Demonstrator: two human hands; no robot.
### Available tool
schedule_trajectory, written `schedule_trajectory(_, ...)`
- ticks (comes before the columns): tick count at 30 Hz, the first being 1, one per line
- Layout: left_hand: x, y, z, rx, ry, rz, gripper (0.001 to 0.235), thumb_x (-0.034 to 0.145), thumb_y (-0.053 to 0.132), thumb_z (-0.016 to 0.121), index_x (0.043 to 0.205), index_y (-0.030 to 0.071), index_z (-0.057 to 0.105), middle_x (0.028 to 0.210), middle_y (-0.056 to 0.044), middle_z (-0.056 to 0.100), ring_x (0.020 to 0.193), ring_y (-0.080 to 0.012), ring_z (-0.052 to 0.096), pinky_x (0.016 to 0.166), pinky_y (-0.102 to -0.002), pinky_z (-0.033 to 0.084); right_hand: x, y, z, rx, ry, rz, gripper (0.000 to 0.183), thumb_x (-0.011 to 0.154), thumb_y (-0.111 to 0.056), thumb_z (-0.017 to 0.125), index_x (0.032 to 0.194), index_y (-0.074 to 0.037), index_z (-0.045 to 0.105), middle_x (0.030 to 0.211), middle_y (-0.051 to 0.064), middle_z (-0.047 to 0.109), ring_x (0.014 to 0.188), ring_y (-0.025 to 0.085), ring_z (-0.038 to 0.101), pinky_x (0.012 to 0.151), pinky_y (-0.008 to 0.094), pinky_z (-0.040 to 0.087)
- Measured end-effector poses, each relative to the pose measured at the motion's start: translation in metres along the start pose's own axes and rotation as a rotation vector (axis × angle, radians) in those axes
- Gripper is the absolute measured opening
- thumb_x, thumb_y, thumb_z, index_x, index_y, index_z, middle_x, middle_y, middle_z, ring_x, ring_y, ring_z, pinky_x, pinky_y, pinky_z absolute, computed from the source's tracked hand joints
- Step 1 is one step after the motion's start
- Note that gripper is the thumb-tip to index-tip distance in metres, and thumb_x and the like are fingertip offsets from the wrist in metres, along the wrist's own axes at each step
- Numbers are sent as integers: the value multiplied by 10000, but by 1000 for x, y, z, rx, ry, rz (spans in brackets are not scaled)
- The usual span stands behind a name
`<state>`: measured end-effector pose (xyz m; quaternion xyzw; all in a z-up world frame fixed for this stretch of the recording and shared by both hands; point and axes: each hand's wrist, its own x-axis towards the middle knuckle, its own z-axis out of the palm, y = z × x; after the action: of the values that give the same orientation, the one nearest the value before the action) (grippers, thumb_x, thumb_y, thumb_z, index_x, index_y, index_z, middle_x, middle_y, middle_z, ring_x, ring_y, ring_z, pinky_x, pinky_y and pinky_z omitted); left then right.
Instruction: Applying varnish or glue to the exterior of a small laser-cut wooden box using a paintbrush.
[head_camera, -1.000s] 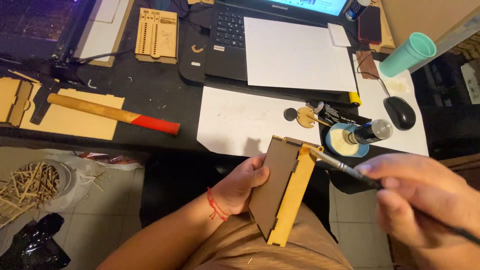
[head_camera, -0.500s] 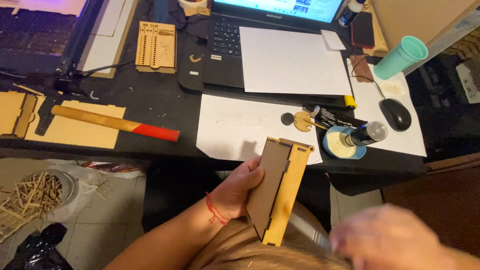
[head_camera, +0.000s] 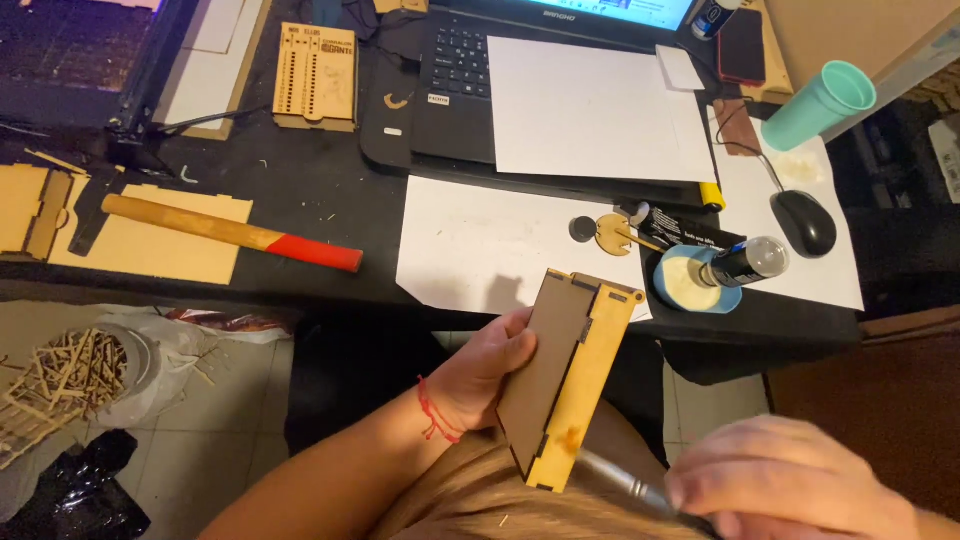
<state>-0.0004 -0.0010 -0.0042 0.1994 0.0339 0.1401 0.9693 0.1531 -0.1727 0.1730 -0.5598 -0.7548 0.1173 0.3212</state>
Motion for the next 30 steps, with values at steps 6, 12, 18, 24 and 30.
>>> schedule_trajectory(6,-1,2,8,-46,-11,57,671,815,353,816,1310,-1,534,1108,-126,696,946,-225,712,809,-334,615,-31,34,-15,-138,176,171,224,870,-185,522,946,-101,715,972,36,759,891,152,767,871,222,594)
schedule_trajectory(12,-1,9,8,-43,-36,119,622,857,407,785,1299,29,561,1104,-87,699,949,-198,709,800,-330,614,-72,62,22,23,-399,-274,286,1021,-377,545,1151,-188,715,1117,-69,768,981,88,765,761,236,607)
schedule_trajectory(18,3,12,8,-121,-15,259,616,961,438,625,1404,37,476,1216,-108,654,1047,-219,681,856,-372,598,-138,93,-25,195,-8,172,290,962,-366,507,1054,-221,741,922,-35,865,801,99,898,766,275,787)
schedule_trajectory(24,1,25,36,-273,220,428,553,982,375,520,1423,43,491,1301,-108,619,1204,-249,584,1046,-418,478,-148,98,73,177,885,77,165,1121,-294,412,1163,-151,484,1086,109,614,880,184,690,737,292,701)
schedule_trajectory(30,-6,23,56,-291,164,535,381,1002,128,437,1355,11,520,1397,-152,560,1325,-280,501,1186,-477,319,-75,40,30,-155,792,463,409,1057,-179,400,811,63,620,876,162,669,741,167,608,765,225,431)
